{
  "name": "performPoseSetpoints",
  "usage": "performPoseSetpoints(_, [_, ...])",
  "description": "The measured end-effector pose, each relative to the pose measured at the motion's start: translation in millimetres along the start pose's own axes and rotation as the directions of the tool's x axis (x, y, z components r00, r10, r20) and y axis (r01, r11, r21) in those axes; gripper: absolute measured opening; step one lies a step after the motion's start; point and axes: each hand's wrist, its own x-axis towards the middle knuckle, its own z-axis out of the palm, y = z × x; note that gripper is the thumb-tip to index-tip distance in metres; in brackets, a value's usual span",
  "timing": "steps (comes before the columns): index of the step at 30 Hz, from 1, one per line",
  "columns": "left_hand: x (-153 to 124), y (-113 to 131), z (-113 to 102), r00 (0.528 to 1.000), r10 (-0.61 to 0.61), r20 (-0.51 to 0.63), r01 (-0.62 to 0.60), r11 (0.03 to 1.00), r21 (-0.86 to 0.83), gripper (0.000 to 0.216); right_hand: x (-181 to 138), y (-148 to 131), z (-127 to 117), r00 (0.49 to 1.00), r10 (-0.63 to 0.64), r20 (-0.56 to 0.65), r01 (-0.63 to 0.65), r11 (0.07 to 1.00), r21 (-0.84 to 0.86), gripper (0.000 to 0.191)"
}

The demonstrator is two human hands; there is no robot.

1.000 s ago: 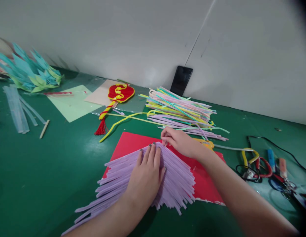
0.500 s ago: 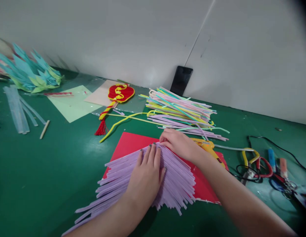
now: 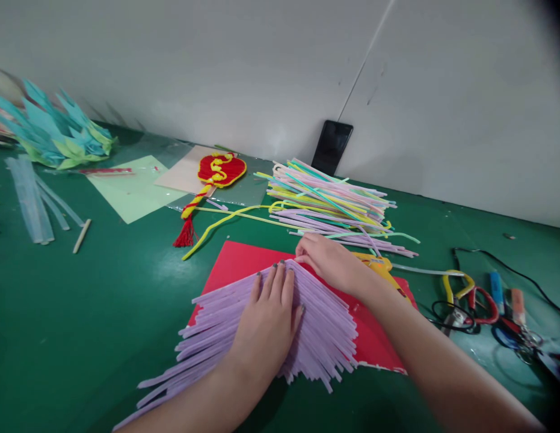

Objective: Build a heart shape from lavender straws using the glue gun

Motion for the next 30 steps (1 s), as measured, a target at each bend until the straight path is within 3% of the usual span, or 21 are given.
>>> performPoseSetpoints(7, [0.3, 0.8, -1.2, 1.000, -0.006, 0.019, 0.006, 1.000, 0.005, 0.049, 0.4, 0.1, -6.1, 1.000, 0.020, -0.014, -0.019, 0.996, 0.085, 0.012])
performPoseSetpoints(17, [0.8, 0.6, -1.7, 1.000, -0.008, 0.017, 0.008, 1.000, 0.001, 0.049, -0.6, -0.3, -7.9, 0.989, 0.115, 0.094, -0.141, 0.924, 0.356, 0.014])
performPoseSetpoints(22, [1.0, 0.8, -2.2, 0.999, -0.016, 0.038, 0.016, 1.000, 0.001, 0.050, 0.1, -2.4, -9.2, 0.981, 0.143, 0.128, -0.183, 0.902, 0.391, 0.011])
performPoseSetpoints(25, [1.3, 0.7, -2.4, 0.999, -0.012, 0.042, 0.012, 1.000, -0.005, 0.050, -1.2, -4.8, -10.2, 0.977, 0.166, 0.131, -0.201, 0.921, 0.334, 0.009])
performPoseSetpoints(30, [1.4, 0.5, -1.7, 0.999, -0.006, 0.038, 0.007, 1.000, -0.007, 0.049, -12.1, -5.3, -14.7, 0.963, 0.270, -0.004, -0.270, 0.963, 0.005, 0.014])
